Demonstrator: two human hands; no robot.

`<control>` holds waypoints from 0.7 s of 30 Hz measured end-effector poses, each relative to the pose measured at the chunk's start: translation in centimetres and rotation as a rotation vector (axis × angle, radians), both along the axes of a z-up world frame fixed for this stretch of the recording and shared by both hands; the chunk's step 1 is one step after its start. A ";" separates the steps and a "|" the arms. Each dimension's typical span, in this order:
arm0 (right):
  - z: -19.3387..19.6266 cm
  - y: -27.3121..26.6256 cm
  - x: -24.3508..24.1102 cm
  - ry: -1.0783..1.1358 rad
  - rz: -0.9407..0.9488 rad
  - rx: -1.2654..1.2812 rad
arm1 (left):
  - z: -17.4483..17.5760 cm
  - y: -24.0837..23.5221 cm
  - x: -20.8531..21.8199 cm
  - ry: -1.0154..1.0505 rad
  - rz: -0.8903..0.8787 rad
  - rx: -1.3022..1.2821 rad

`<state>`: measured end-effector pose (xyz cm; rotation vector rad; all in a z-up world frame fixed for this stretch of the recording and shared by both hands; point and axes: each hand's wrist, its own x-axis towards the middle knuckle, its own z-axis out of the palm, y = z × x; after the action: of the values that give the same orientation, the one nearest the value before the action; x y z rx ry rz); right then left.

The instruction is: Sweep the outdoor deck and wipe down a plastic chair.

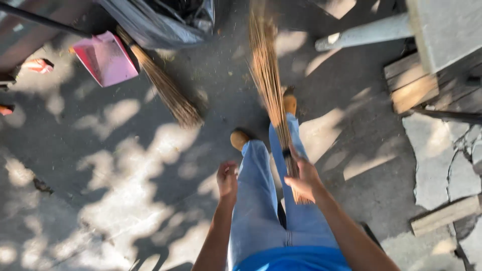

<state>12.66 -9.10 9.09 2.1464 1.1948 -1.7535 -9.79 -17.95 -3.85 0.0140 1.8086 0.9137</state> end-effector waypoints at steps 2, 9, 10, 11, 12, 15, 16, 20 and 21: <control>2.6 -0.7 1.1 0.083 -0.001 0.020 | 0.5 1.4 -0.4 -0.072 -0.057 -0.049; -2.8 1.0 5.5 0.384 -0.065 -0.306 | -3.4 -2.4 3.3 -0.085 0.051 -0.068; -2.2 3.9 4.5 0.385 -0.050 -0.306 | -2.8 -2.0 3.5 -0.082 0.066 -0.065; -1.3 6.4 3.4 0.204 0.000 -0.317 | -1.9 -2.1 3.7 -0.107 0.036 -0.063; -0.5 8.8 2.3 0.023 0.051 -0.324 | -1.1 -2.2 3.9 -0.132 0.005 -0.062; -11.9 12.6 10.8 -0.132 0.477 0.012 | 1.8 -0.4 3.9 -0.149 0.015 -0.089; -9.6 13.3 9.4 -0.131 0.487 0.001 | 2.3 -1.2 3.8 -0.152 0.025 -0.100; 3.7 17.0 3.4 -0.151 0.540 -0.092 | 1.7 -1.6 4.0 -0.143 0.018 -0.092; 8.0 17.2 1.7 -0.075 0.543 -0.148 | 1.4 -2.0 4.1 -0.130 0.020 -0.097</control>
<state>14.40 8.14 17.11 1.5883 1.4064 -1.4546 -5.71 -19.96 -2.49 -0.1226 1.7323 0.8211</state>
